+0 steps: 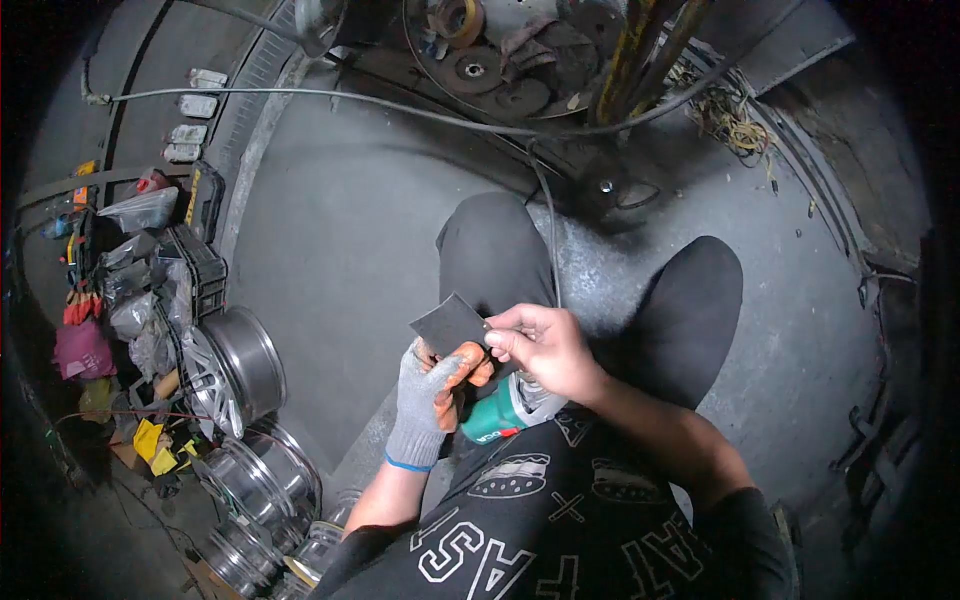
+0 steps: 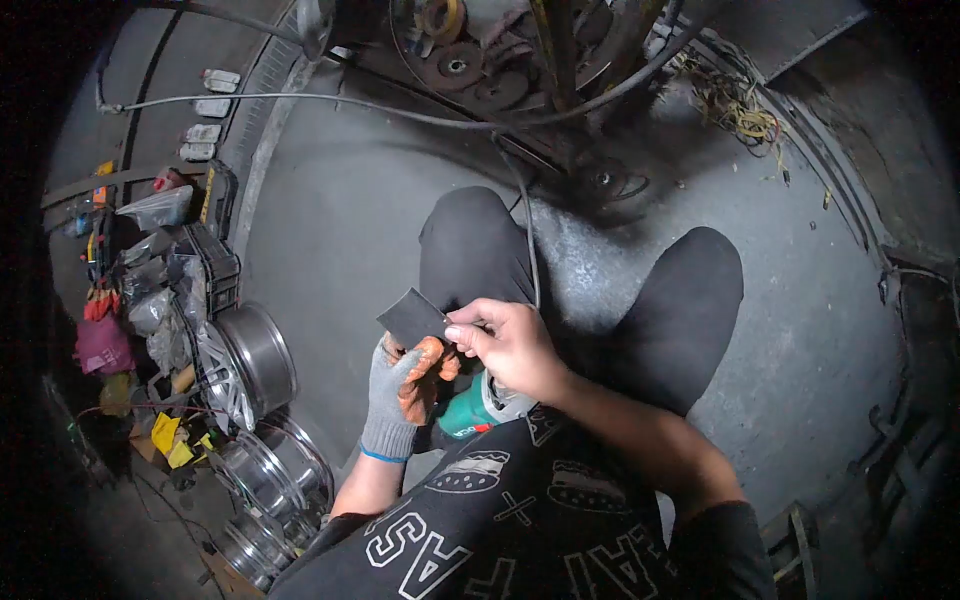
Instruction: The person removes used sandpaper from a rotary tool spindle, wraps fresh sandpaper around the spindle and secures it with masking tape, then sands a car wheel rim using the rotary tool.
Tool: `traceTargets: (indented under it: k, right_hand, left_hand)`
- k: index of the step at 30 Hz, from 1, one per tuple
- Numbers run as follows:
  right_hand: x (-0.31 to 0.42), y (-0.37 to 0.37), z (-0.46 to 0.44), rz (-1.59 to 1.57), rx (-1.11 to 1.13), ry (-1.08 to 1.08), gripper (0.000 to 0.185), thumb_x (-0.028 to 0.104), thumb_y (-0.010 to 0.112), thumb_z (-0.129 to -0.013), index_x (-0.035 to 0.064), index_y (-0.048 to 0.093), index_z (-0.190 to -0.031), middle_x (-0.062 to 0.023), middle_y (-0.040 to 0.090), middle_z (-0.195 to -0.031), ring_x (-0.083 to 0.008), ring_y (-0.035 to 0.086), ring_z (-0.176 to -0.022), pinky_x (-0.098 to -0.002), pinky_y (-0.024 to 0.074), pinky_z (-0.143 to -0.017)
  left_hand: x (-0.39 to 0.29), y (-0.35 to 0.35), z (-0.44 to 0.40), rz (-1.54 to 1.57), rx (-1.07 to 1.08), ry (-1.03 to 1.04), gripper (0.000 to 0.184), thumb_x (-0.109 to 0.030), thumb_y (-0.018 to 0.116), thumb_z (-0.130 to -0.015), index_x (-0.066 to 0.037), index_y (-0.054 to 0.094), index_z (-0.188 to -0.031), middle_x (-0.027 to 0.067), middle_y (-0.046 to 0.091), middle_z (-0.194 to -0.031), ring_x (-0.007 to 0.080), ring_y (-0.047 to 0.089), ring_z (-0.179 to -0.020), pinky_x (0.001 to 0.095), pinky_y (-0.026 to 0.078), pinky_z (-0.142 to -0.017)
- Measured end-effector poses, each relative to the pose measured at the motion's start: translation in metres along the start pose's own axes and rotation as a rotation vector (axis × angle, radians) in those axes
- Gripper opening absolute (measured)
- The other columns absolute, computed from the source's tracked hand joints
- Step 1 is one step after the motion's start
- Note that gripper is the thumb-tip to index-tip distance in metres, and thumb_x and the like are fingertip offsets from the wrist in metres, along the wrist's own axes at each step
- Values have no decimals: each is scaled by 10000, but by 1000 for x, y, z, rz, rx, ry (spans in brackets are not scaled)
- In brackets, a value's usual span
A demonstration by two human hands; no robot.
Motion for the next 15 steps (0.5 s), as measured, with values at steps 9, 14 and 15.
traceTargets:
  k: [9, 14, 15]
  right_hand:
    - [-19, -20, -19, -546, 380, 277, 248, 125, 594, -921, -71, 576, -1072, -85, 652, -792, -143, 657, -657, -226, 471, -520]
    - [0, -15, -13, -303, 286, 279, 229, 146, 587, -931, -50, 593, -1049, -39, 617, -741, -121, 636, -646, -214, 423, -480]
    - [0, -13, -12, -200, 248, 232, 213, 146, 580, -935, -41, 600, -1036, -24, 602, -727, -107, 612, -628, -214, 419, -482]
  left_hand:
    - [5, 9, 1, 148, 51, 58, 142, -11, 649, -782, 28, 600, -909, 112, 625, -797, 167, 595, -660, 265, 479, -575]
    - [5, 1, -1, -8, -27, 104, 205, -23, 615, -788, 28, 566, -981, 130, 617, -832, 214, 601, -659, 320, 481, -552]
    - [7, 2, 0, 13, -91, 76, 194, -24, 610, -782, 27, 568, -964, 127, 616, -825, 203, 596, -648, 319, 480, -546]
Point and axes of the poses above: each hand's wrist, its own z-axis away from the middle knuckle, its own y-axis out of the palm, x = y × z, the point moved 1 cm from there along -z, towards the middle knuckle
